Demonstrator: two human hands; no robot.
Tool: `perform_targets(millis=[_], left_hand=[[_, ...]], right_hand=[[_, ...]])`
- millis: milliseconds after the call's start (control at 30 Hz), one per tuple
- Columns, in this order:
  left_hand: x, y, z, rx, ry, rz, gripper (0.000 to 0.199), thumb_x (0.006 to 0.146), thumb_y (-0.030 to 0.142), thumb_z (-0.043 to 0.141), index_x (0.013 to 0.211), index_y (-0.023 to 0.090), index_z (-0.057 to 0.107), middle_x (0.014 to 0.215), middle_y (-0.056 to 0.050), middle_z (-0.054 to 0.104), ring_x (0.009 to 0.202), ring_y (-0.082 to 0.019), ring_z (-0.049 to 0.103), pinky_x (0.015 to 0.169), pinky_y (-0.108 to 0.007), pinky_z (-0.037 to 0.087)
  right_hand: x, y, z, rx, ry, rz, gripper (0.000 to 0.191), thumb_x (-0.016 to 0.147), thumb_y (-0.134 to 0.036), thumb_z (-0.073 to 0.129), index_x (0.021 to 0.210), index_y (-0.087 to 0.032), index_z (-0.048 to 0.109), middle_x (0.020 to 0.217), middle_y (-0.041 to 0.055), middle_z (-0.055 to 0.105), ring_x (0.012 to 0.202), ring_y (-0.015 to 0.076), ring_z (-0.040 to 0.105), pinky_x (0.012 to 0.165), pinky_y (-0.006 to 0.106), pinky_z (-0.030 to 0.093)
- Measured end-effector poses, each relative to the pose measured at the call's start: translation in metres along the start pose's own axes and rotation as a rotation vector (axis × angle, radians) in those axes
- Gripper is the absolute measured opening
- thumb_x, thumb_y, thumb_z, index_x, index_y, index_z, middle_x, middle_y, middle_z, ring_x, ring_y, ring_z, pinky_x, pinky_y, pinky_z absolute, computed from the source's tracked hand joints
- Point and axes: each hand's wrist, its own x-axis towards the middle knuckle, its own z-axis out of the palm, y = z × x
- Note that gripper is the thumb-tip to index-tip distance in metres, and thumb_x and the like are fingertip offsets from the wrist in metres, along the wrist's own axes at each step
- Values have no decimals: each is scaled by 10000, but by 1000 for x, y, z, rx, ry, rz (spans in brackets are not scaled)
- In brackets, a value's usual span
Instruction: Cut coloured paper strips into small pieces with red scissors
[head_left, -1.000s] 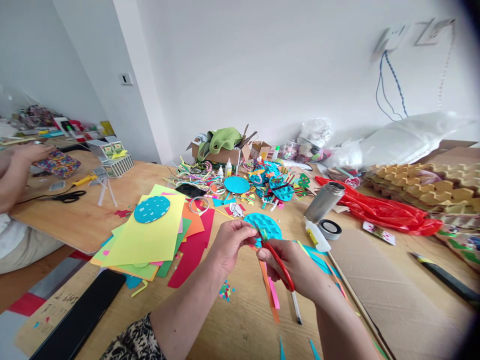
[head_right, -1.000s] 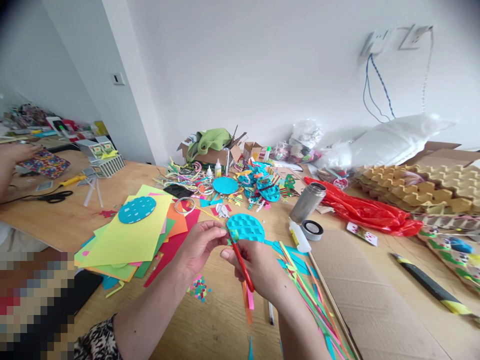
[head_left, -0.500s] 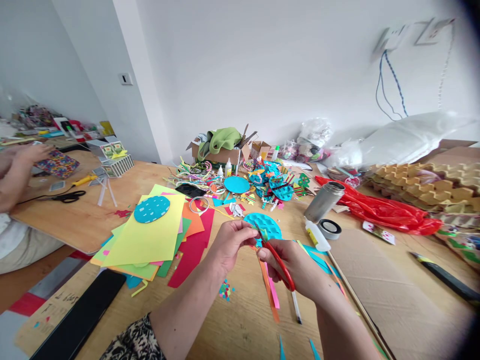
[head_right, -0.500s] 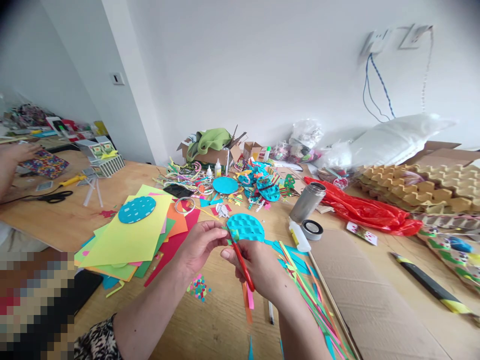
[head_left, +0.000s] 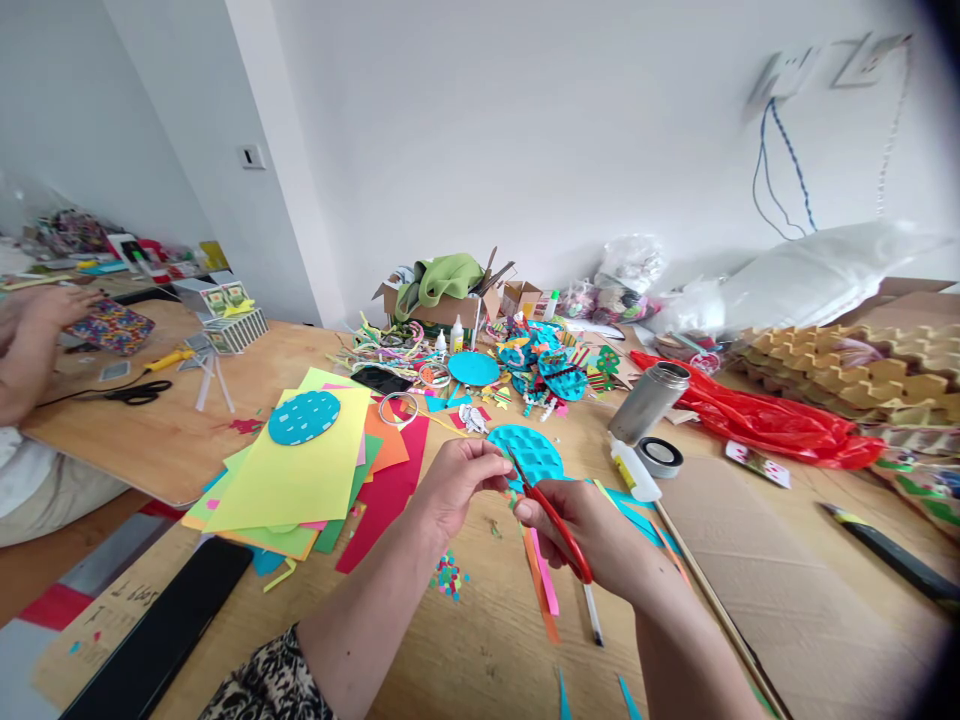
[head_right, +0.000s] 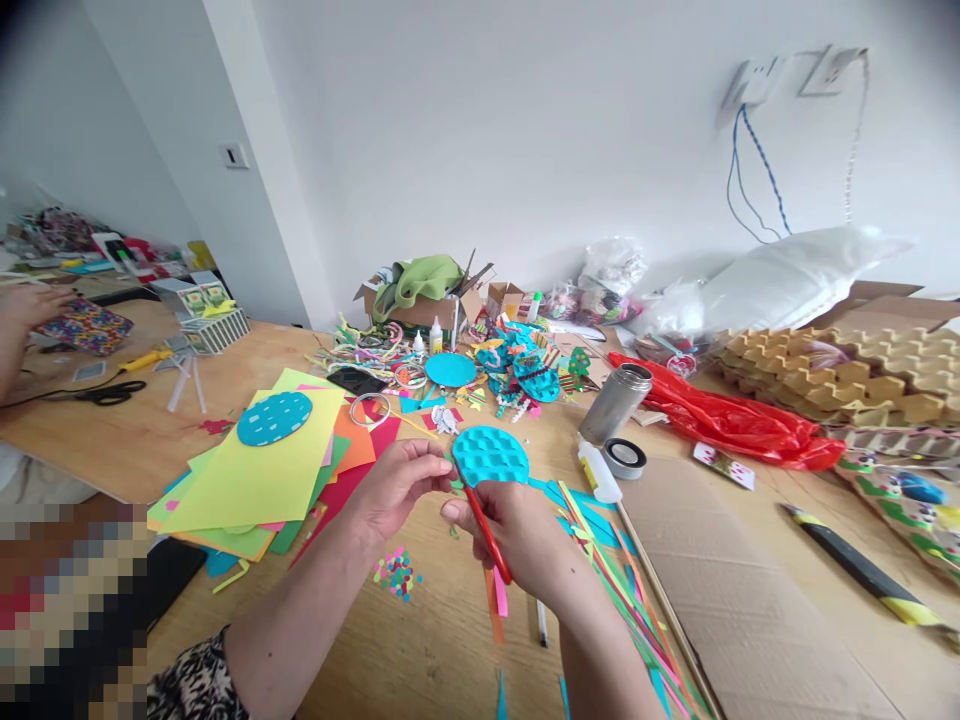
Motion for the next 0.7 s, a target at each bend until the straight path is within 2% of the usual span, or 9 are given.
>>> perform_targets(millis=[267,700], left_hand=[[1,1,-2,55,13,17,98,610,213,671,615,120,639,627,-45,640,586,-119,548,644,-275,425],[2,0,-4,105,-19,11,100,611,221,669,633,124,658,644,-50,644,618,-132,551,651,-283,425]], right_hand=[[0,0,-2,-24,-1,-17,467,842,-599,458,643,-180,514,573,29,626,506,132,557,485,233,381],[0,1,-2,-39,-18,-61,447,854,-571,465,644,-180,513,573,18,616,490,118,528,474,227,362]])
